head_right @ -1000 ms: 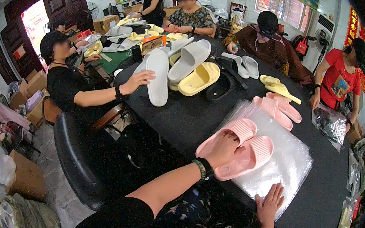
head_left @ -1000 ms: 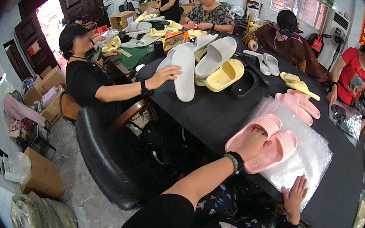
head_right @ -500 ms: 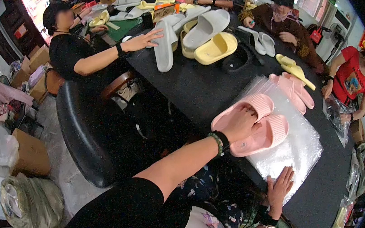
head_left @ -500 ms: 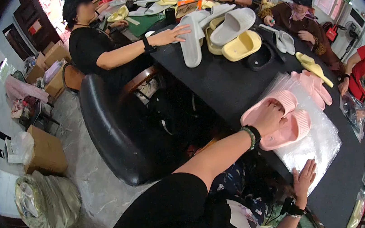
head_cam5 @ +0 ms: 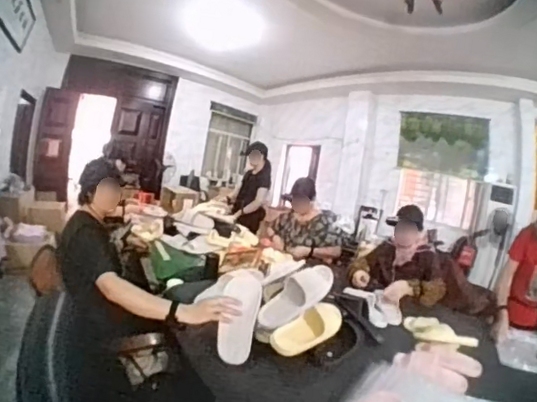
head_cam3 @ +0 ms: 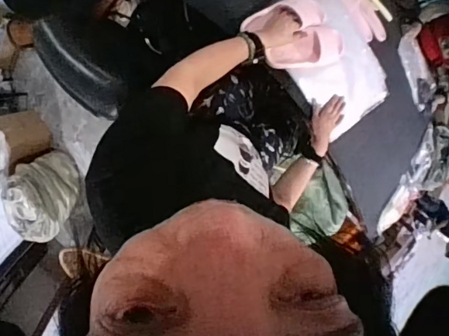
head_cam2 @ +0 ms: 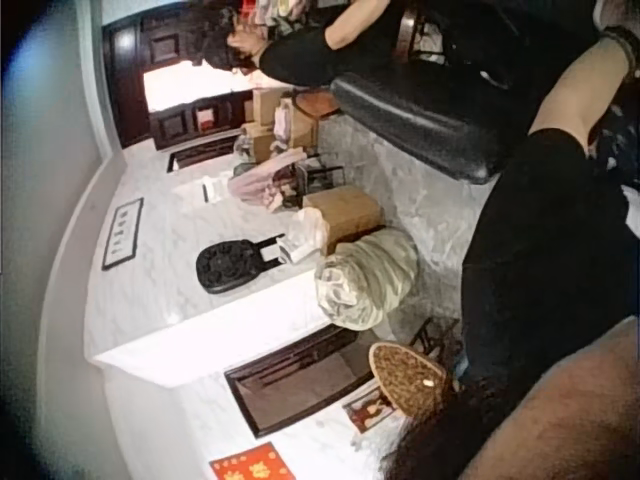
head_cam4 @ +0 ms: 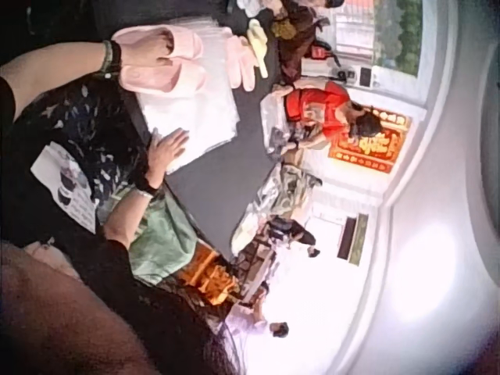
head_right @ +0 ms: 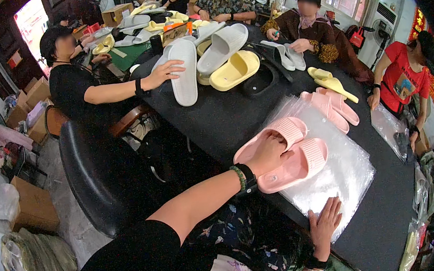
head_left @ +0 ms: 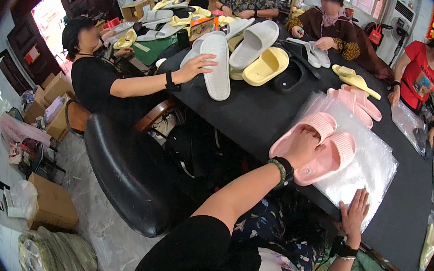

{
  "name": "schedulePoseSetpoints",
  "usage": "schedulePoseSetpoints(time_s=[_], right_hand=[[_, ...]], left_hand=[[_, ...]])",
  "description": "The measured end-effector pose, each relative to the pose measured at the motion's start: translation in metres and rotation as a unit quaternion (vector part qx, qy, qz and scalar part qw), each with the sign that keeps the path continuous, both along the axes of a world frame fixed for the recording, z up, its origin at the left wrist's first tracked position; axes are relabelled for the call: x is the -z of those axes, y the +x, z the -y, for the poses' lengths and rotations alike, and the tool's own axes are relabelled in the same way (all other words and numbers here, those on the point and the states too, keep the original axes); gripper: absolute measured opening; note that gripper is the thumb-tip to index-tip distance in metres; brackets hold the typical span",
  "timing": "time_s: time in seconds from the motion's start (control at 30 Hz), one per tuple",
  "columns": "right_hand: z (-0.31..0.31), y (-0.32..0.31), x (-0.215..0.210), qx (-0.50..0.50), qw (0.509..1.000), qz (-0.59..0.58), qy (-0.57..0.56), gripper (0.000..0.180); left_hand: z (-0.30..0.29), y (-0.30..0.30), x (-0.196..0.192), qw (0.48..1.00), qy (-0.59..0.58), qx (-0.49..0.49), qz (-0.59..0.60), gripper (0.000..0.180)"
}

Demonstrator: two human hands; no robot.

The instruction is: The recorder picks up pairs of slippers/slides, places them into plastic bags, and organizes the packed units in a manufacturing workshop.

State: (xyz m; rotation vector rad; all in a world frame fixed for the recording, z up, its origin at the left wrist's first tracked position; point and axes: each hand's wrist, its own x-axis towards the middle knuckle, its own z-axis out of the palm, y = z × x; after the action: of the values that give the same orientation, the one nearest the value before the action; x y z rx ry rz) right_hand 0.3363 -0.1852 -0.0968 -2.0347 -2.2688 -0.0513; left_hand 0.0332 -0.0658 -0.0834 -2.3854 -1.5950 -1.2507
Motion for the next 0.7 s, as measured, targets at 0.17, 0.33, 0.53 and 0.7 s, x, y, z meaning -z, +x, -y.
schedulePoseSetpoints(time_s=[0.17, 0.33, 0.53, 0.7], right_hand=[[0.001, -0.003, -0.006, 0.019, 1.0, 0.005, -0.017, 0.084], [0.003, -0.001, -0.004, 0.016, 1.0, 0.0, -0.01, 0.085], [0.004, -0.003, -0.007, 0.023, 0.999, 0.003, -0.028, 0.086], [0.0, -0.006, -0.011, 0.032, 0.999, -0.002, -0.029, 0.085]], left_hand=[[-0.003, 0.001, 0.0, 1.0, -0.018, 0.007, 0.002, 0.034], [-0.002, -0.001, -0.004, 0.999, -0.036, 0.031, 0.026, 0.034], [-0.002, -0.02, -0.029, 0.995, -0.058, 0.071, 0.031, 0.037], [-0.024, -0.059, -0.09, 0.997, -0.012, 0.048, -0.051, 0.04]])
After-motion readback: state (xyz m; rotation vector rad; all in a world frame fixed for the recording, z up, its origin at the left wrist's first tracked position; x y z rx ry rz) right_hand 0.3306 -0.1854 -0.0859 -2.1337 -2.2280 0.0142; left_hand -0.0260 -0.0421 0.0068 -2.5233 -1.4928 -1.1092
